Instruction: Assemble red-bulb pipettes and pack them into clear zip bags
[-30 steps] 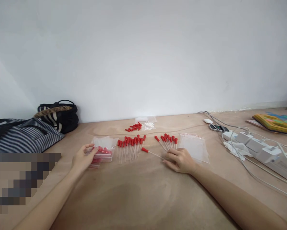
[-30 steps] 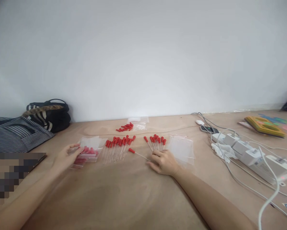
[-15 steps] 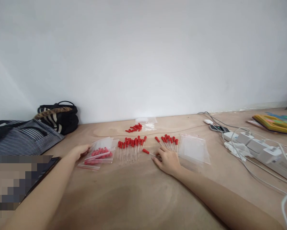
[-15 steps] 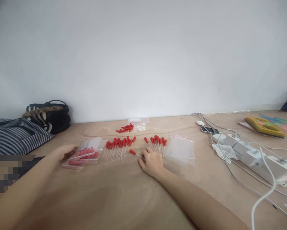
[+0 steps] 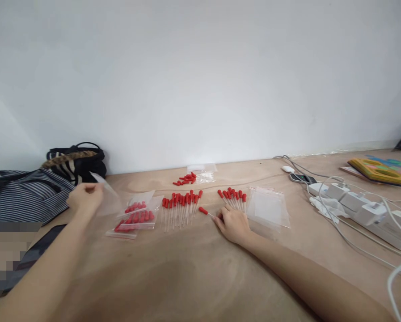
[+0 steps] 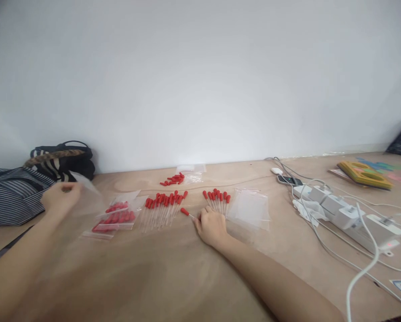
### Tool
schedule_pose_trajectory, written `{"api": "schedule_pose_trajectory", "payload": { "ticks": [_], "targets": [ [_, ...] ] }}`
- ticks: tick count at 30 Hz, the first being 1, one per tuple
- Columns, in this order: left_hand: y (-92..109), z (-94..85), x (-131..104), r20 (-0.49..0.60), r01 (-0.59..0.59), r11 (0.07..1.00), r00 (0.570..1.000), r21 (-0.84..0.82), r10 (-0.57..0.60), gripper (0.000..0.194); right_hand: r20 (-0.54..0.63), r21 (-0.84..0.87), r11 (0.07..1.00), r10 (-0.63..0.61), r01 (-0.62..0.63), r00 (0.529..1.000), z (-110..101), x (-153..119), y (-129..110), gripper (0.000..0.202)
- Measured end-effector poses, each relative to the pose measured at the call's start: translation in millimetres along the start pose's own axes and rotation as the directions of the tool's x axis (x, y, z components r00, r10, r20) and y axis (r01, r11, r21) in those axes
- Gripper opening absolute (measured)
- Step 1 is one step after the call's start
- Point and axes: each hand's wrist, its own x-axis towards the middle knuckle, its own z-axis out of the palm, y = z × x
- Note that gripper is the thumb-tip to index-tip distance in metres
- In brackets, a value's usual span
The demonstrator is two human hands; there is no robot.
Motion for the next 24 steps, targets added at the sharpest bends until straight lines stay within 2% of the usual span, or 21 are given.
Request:
{"api": "schedule_pose_trajectory", "payload": {
  "ticks": [1, 2, 3, 5, 6, 8, 9, 10, 11, 12, 14, 17, 19, 22, 24],
  "targets": [
    [8.0, -5.3, -8.7, -0.046, -0.039, 0.999, 0.998, 0.004, 0.039, 0.024, 0.002, -0.017, 1.0, -0.002, 0.002, 1.0, 0.3, 0.1, 0.1, 0.025],
    [16.3, -8.1, -20.6, -0.101, -0.163, 0.987, 0.981, 0.014, 0.163, 0.025, 0.005, -0.035, 0.999, -0.006, 0.006, 1.0, 0.5, 0.2, 0.3, 0.025],
    [24.3, -7.9, -35.6, -0.091, -0.324, 0.946, 0.941, 0.024, 0.325, 0.024, 0.009, -0.056, 0.998, -0.01, 0.01, 1.0, 0.6, 0.2, 0.7, 0.026],
    [37.3, 0.1, -72.8, -0.013, -0.592, 0.805, 0.805, 0.043, 0.593, 0.022, 0.017, -0.1, 0.995, -0.017, 0.019, 1.0, 0.3, 0.2, 2.4, 0.026],
    [41.6, 7.0, -93.3, 0.084, -0.699, 0.715, 0.713, 0.014, 0.696, 0.021, 0.021, -0.123, 0.992, -0.02, 0.023, 1.0, -0.1, 0.2, 3.8, 0.025],
    [46.1, 22.5, -133.3, 0.25, -0.863, 0.486, 0.444, -0.14, 0.86, 0.024, 0.027, -0.164, 0.986, -0.015, 0.02, 1.0, -1.3, 0.2, 7.4, 0.024],
    [46.9, 29.4, -150.9, 0.294, -0.891, 0.4, 0.331, -0.216, 0.897, 0.027, 0.029, -0.179, 0.984, -0.011, 0.016, 1.0, -2.2, 0.4, 9.5, 0.023],
    [47.3, 35.0, -165.9, 0.324, -0.895, 0.351, 0.257, -0.276, 0.91, 0.029, 0.027, -0.19, 0.982, -0.005, 0.01, 1.0, -3.3, 0.8, 11.9, 0.023],
    [47.7, 39.0, -178.0, 0.341, -0.886, 0.325, 0.209, -0.331, 0.916, 0.03, 0.022, -0.198, 0.98, 0.003, 0.001, 1.0, -4.5, 1.4, 14.3, 0.022],
    [48.3, 41.3, -187.0, 0.385, -0.864, 0.326, 0.172, -0.383, 0.907, 0.028, 0.013, -0.201, 0.98, 0.013, -0.01, 1.0, -5.9, 2.2, 16.8, 0.022],
    [50.8, 42.2, -196.1, 0.423, -0.804, 0.375, 0.173, -0.46, 0.89, 0.02, -0.015, -0.189, 0.981, 0.033, -0.035, 0.999, -8.7, 4.4, 21.6, 0.022],
    [57.4, 40.5, -195.5, 0.464, -0.74, 0.436, 0.19, -0.512, 0.866, 0.017, -0.067, -0.097, 0.992, 0.076, -0.082, 0.995, -12.0, 7.9, 28.2, 0.019],
    [61.3, 40.5, -193.1, 0.506, -0.717, 0.454, 0.163, -0.529, 0.847, 0.028, -0.092, 0.014, 0.993, 0.115, -0.114, 0.989, -12.3, 9.5, 32.0, 0.017],
    [61.3, 41.4, -196.3, 0.61, -0.67, 0.506, 0.099, -0.543, 0.786, 0.053, -0.088, 0.229, 0.963, 0.165, -0.142, 0.982, -8.8, 11.0, 37.0, 0.015],
    [58.0, 40.7, -203.5, 0.655, -0.641, 0.552, 0.102, -0.532, 0.749, 0.056, -0.061, 0.395, 0.908, 0.176, -0.138, 0.982, -4.5, 12.0, 39.3, 0.017]
  ]
}}
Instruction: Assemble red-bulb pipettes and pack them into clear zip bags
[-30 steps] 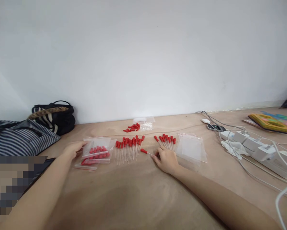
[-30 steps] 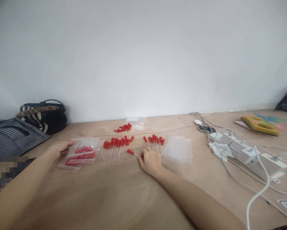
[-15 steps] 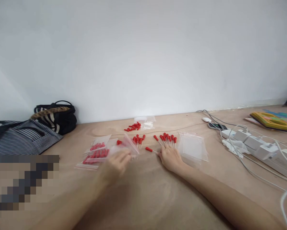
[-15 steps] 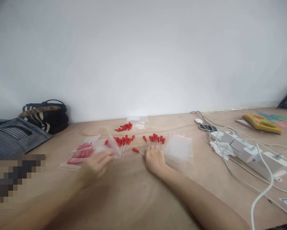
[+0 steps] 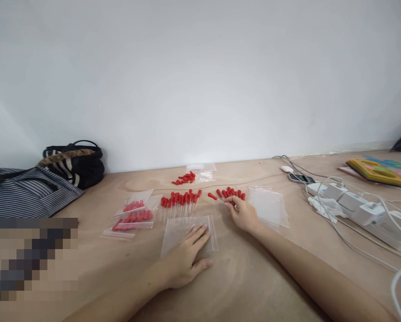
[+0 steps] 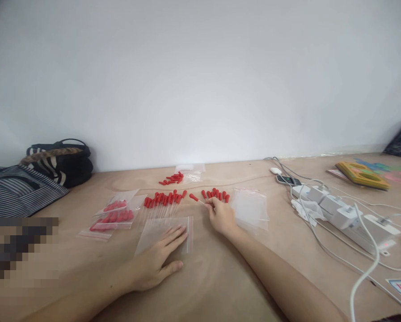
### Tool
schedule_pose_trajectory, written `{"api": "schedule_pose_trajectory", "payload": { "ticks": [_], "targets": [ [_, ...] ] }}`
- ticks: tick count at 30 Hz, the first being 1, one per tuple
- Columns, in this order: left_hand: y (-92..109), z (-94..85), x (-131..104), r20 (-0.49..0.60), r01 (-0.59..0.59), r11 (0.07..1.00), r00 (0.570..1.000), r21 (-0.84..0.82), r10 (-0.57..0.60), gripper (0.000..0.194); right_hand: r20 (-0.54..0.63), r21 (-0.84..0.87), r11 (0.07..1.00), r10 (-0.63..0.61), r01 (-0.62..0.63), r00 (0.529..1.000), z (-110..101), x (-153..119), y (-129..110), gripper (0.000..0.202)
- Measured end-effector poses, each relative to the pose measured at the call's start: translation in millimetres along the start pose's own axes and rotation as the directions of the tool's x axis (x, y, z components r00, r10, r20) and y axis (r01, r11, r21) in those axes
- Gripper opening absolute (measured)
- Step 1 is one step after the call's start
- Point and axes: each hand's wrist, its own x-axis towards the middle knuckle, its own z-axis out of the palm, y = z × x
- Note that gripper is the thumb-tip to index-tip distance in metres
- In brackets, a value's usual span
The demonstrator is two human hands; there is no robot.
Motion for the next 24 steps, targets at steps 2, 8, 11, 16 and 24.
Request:
{"api": "schedule_pose_trajectory", "payload": {
  "ticks": [2, 8, 11, 16, 24],
  "targets": [
    [4.5, 5.9, -3.5, -0.042, 0.047, 0.999, 0.998, -0.014, -0.047, 0.055, 0.025, 0.213, 0.977, 0.002, -0.008, 1.0, 4.0, 0.8, 1.8, 0.022],
    [14.3, -2.7, 13.5, -0.318, 0.089, 0.993, 0.942, -0.073, -0.108, 0.038, 0.228, 0.756, 0.63, -0.003, -0.175, 0.974, 10.8, -3.7, -9.7, 0.034],
    [9.9, -9.3, 23.8, -0.311, 0.065, 0.997, 0.948, -0.031, -0.071, 0.035, 0.293, 0.855, 0.447, 0.004, -0.264, 0.956, 10.1, -8.2, -16.6, 0.035],
    [-5.9, 1.7, 17.5, -0.199, 0.083, 0.995, 0.977, 0.047, -0.072, 0.056, 0.338, 0.862, 0.404, -0.005, -0.307, 0.941, 11.8, -10.7, -14.9, 0.036],
    [-5.6, 10.6, 10.8, -0.151, 0.109, 0.994, 0.983, 0.009, -0.106, 0.059, 0.095, 0.846, 0.509, 0.148, -0.158, 0.984, 13.1, -8.6, -5.7, 0.049]
  ]
}}
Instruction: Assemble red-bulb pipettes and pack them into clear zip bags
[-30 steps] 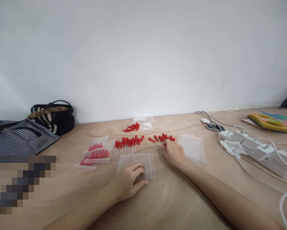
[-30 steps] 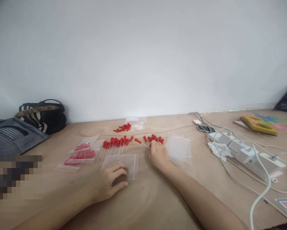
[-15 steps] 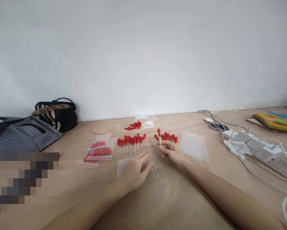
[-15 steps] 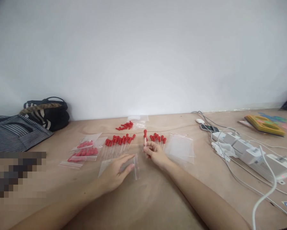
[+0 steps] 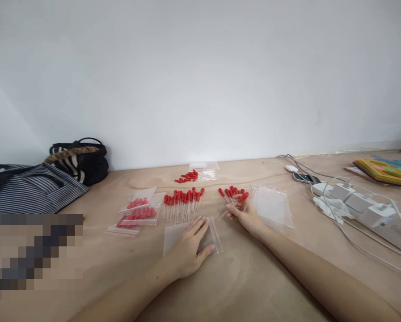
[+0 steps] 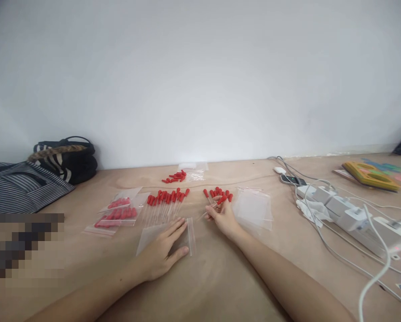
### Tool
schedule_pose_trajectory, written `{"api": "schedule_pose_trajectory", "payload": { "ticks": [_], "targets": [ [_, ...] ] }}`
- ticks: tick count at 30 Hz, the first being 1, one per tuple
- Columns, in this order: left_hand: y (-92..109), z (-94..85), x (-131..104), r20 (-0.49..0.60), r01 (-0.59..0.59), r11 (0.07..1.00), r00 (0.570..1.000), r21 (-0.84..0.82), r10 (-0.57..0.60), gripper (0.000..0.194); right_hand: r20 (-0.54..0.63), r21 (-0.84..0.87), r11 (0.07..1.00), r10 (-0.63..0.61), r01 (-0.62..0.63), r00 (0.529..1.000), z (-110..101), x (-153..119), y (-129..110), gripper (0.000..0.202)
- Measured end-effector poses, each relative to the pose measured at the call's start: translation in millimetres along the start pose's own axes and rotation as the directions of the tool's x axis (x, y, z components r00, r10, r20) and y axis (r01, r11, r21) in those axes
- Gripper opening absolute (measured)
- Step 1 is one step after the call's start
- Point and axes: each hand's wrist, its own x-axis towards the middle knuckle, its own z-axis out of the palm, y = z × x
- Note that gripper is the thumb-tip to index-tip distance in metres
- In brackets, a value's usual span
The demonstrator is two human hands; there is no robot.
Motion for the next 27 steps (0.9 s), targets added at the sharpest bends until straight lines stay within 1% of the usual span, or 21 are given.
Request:
{"api": "schedule_pose_trajectory", "payload": {
  "ticks": [2, 4, 6, 8, 11, 15, 18, 20, 23, 27],
  "targets": [
    [5.0, -0.8, 2.0, 0.007, 0.006, 1.0, 1.0, 0.013, -0.006, 0.067, -0.043, -0.01, 1.0, -0.03, 0.03, 0.999, -3.1, -0.3, -2.6, 0.053],
    [10.3, -1.0, 5.3, 0.026, 0.027, 0.999, 0.999, 0.025, -0.028, 0.079, -0.064, -0.012, 1.0, -0.005, 0.004, 0.998, -6.6, -1.0, -5.0, 0.049],
    [14.8, -0.1, 9.5, 0.042, 0.056, 0.998, 0.998, 0.022, -0.057, 0.092, -0.053, 0.021, 0.998, 0.055, -0.054, 0.997, -9.9, -1.6, -6.5, 0.042],
    [17.3, 1.7, 13.1, 0.046, 0.068, 0.998, 0.997, -0.004, -0.068, 0.098, -0.011, 0.079, 0.992, 0.096, -0.094, 0.995, -12.4, -1.8, -6.8, 0.038],
    [17.1, 4.5, 14.4, 0.03, 0.073, 0.996, 0.997, -0.055, -0.071, 0.098, 0.023, 0.137, 0.987, 0.086, -0.088, 0.996, -14.2, -2.0, -7.4, 0.036],
    [13.1, 4.8, 5.9, 0.018, 0.102, 0.989, 0.995, -0.106, -0.101, 0.098, 0.025, 0.081, 0.994, 0.066, -0.068, 0.997, -13.4, -4.2, -11.7, 0.035],
    [11.0, 3.4, -3.3, 0.004, 0.116, 0.984, 0.993, -0.137, -0.116, 0.099, 0.004, 0.062, 0.997, 0.041, -0.041, 0.999, -11.6, -7.0, -15.5, 0.044],
    [10.7, 2.9, -7.6, -0.016, 0.125, 0.981, 0.992, -0.147, -0.129, 0.099, 0.002, 0.046, 0.998, 0.033, -0.033, 0.999, -10.5, -8.7, -17.2, 0.046],
    [11.0, 3.1, -9.8, -0.035, 0.146, 0.978, 0.988, -0.149, -0.152, 0.097, 0.034, 0.009, 0.999, 0.041, -0.042, 0.999, -9.3, -10.8, -17.8, 0.044],
    [10.7, 3.7, -8.7, -0.027, 0.139, 0.979, 0.989, -0.152, -0.144, 0.097, 0.09, 0.0, 0.999, 0.041, -0.041, 0.995, -7.5, -13.6, -16.3, 0.043]
  ]
}}
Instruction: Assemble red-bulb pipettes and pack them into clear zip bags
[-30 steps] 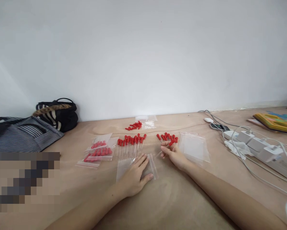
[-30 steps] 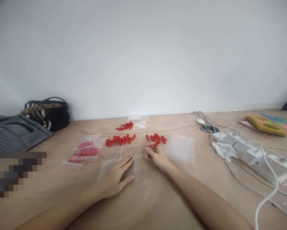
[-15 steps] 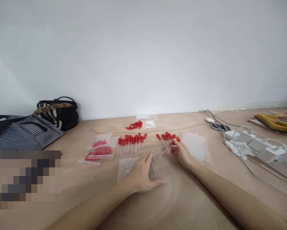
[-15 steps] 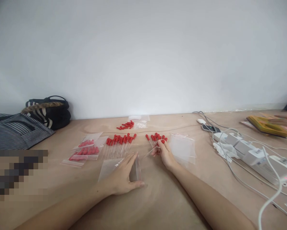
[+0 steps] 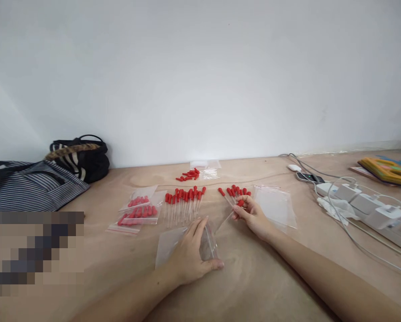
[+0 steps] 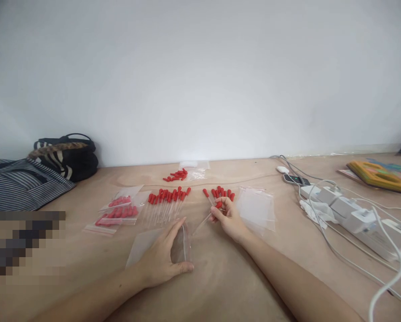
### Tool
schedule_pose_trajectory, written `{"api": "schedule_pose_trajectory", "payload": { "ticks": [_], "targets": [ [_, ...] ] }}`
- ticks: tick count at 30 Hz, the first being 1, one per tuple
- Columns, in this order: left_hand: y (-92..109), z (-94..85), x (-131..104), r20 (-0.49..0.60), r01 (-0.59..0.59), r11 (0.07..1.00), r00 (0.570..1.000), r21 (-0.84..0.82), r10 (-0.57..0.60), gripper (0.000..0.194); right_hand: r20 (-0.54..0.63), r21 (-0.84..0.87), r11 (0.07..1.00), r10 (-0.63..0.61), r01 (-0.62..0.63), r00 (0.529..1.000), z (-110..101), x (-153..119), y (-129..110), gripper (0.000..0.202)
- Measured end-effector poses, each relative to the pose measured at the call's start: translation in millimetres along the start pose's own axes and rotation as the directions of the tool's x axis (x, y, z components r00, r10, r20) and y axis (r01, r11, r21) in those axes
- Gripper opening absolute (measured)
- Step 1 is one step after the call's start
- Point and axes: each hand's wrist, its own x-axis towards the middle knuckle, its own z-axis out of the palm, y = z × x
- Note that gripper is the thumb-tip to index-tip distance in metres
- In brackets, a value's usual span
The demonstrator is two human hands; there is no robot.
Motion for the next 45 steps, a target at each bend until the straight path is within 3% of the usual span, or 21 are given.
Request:
{"api": "schedule_pose_trajectory", "payload": {
  "ticks": [10, 22, 31, 35, 40, 42, 45],
  "targets": [
    [-0.1, 0.5, 1.1, -0.027, -0.017, 1.0, 0.999, 0.006, 0.017, 0.092, 0.036, 0.082, 0.996, 0.031, -0.033, 0.999, 8.9, -6.4, -1.1, 0.041],
    [0.8, -0.2, 1.4, -0.025, -0.01, 1.0, 1.0, 0.019, 0.01, 0.091, 0.041, 0.067, 0.998, 0.004, -0.007, 0.999, 7.6, -5.5, -0.1, 0.039],
    [-1.5, 0.7, 0.8, -0.037, -0.03, 0.999, 0.999, 0.033, 0.031, 0.088, 0.151, 0.094, 0.992, 0.07, -0.085, 0.986, 15.9, -12.2, 6.3, 0.04],
    [-2.3, 3.4, 0.6, -0.057, -0.039, 0.996, 0.997, 0.085, 0.044, 0.088, 0.259, -0.067, 0.996, 0.082, -0.067, 0.962, 15.2, -13.8, 12.2, 0.035],
    [1.9, -5.2, -1.7, -0.14, -0.162, 0.961, 0.971, 0.224, 0.196, 0.087, 0.362, -0.464, 0.85, -0.076, 0.25, 0.929, 7.5, -11.5, 8.8, 0.023],
    [-0.8, -12.0, -5.7, -0.081, -0.196, 0.951, 0.972, 0.241, 0.221, 0.084, 0.4, -0.494, 0.817, -0.091, 0.298, 0.912, 5.2, -11.2, 6.7, 0.021],
    [-11.8, -18.4, -14.6, 0.037, -0.187, 0.961, 0.982, 0.201, 0.184, 0.076, 0.398, -0.485, 0.831, -0.068, 0.272, 0.915, 4.2, -12.3, 6.5, 0.022]
  ]
}}
